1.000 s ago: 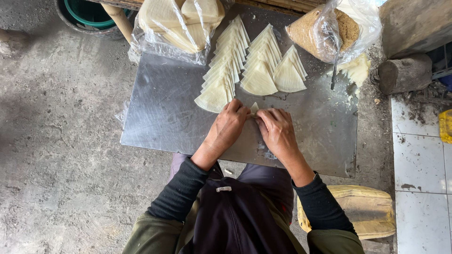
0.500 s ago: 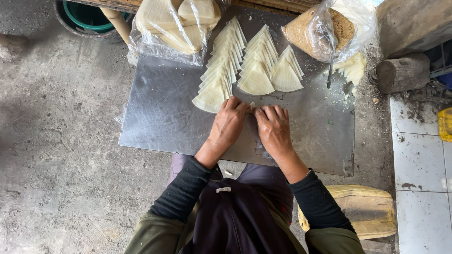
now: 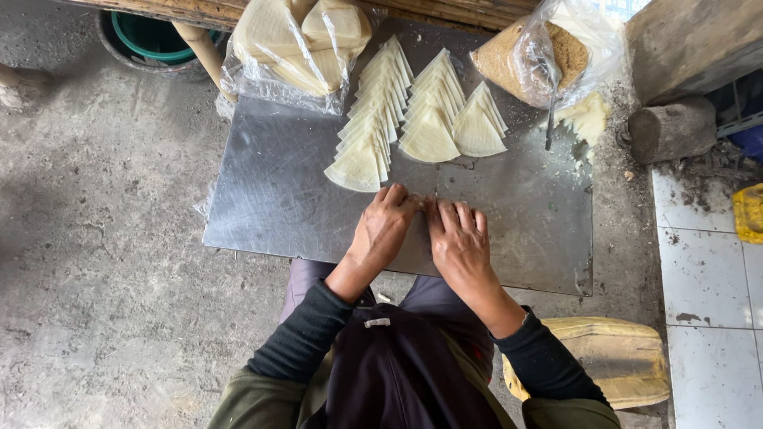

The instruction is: The person folds thin triangular wrappers into cones, scoops a granular filling into each cone using a spoon, and seals them into triangular packets. The finished packets are stacked on the metal table.

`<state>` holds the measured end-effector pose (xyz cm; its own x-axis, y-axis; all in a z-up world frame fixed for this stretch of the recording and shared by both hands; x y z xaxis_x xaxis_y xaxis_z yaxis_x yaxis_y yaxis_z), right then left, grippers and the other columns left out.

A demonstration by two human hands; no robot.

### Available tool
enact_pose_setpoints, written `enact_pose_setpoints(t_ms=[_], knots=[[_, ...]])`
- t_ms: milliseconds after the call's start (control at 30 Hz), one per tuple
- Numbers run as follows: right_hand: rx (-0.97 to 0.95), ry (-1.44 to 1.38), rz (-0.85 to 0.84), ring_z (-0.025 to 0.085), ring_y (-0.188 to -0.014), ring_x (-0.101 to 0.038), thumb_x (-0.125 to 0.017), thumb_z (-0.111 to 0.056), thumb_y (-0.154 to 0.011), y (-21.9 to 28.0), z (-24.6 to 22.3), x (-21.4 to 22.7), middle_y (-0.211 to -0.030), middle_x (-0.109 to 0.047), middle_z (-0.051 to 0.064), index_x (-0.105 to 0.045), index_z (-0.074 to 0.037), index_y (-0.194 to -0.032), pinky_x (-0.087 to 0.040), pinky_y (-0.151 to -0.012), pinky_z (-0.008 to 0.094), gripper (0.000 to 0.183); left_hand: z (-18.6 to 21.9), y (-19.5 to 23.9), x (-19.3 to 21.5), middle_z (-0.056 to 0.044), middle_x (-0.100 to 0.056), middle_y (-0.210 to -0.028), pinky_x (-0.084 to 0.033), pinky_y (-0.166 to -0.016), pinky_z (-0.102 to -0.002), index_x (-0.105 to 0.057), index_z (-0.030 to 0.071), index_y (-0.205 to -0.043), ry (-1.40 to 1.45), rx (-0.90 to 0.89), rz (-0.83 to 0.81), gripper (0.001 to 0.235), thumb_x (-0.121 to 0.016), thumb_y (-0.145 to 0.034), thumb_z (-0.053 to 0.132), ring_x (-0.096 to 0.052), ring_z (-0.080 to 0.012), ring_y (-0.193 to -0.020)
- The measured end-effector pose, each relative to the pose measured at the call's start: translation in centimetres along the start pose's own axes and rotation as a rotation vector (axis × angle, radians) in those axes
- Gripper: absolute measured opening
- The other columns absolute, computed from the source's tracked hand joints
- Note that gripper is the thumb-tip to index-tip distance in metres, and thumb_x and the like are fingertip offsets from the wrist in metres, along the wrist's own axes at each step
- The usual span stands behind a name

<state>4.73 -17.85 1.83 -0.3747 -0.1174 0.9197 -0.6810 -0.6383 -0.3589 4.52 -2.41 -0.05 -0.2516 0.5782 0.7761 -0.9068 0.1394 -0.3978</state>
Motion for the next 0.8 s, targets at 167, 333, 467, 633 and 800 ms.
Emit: enact_pose_setpoints(t_ms=[167,333,467,633,800], knots=[[-0.027,0.09,0.0,0.026,-0.115,-0.055,-0.06,-0.014,-0.092,-2.0,1.1,-0.9,-0.134,-0.059,0.009,-0.061,-0.013,-0.144,-0.041,-0.097,0.045,0.052,-0.3,-1.7,-0.6,-0.011,-0.06,-0.105,-0.055,-0.082,-0.041,-0.069,0.006,-0.116,0.027,0.079,0.106,0.03,-0.065,-0.086,0.003,-0.062,-0.0315,-0.099],[-0.057,0.067,-0.001,0.029,-0.117,-0.054,-0.058,-0.013,-0.09,-3.1,2.2,-2.3,-0.139,-0.057,0.01,-0.06,-0.016,-0.142,-0.038,-0.097,0.047,0.053,-0.9,-3.2,-1.6,-0.013,-0.059,-0.106,-0.056,-0.084,-0.041,-0.067,0.009,-0.12,-0.074,0.12,0.095,0.037,-0.064,-0.084,0.002,-0.063,-0.0323,-0.103],[-0.132,-0.106,-0.004,0.03,-0.115,-0.054,-0.057,-0.005,-0.092,-3.0,3.1,-2.9,-0.135,-0.057,0.012,-0.058,-0.014,-0.148,-0.038,-0.097,0.048,0.057,-1.1,-3.6,-2.1,-0.014,-0.059,-0.105,-0.055,-0.082,-0.042,-0.06,0.009,-0.13,-0.071,0.151,0.111,0.041,-0.065,-0.089,0.006,-0.063,-0.0333,-0.1],[-0.19,-0.395,0.107,0.03,-0.121,-0.056,-0.063,0.001,-0.088,-2.3,2.5,-2.8,-0.13,-0.061,0.012,-0.057,-0.01,-0.145,-0.039,-0.1,0.048,0.058,-1.1,-3.4,-1.8,-0.014,-0.058,-0.104,-0.055,-0.084,-0.043,-0.053,0.008,-0.142,-0.075,0.148,0.122,0.057,-0.063,-0.086,0.002,-0.063,-0.0334,-0.099],[-0.19,-0.443,0.098,0.028,-0.111,-0.059,-0.07,-0.008,-0.094,-3.0,1.5,-2.5,-0.12,-0.07,0.01,-0.057,-0.01,-0.144,-0.039,-0.098,0.044,0.051,-0.4,-2.8,-0.2,-0.015,-0.062,-0.107,-0.056,-0.085,-0.042,-0.05,0.008,-0.149,-0.021,0.131,0.181,0.067,-0.061,-0.084,-0.006,-0.063,-0.0337,-0.099]])
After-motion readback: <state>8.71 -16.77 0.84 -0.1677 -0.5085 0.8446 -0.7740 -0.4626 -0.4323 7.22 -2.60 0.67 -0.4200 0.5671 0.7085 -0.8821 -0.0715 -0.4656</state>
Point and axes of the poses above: each hand's wrist, its own y-axis away from the middle knuckle, its own x-axis out of the back of the hand, z = x × y, the point moved 3 cm from there along -y, towards the middle knuckle
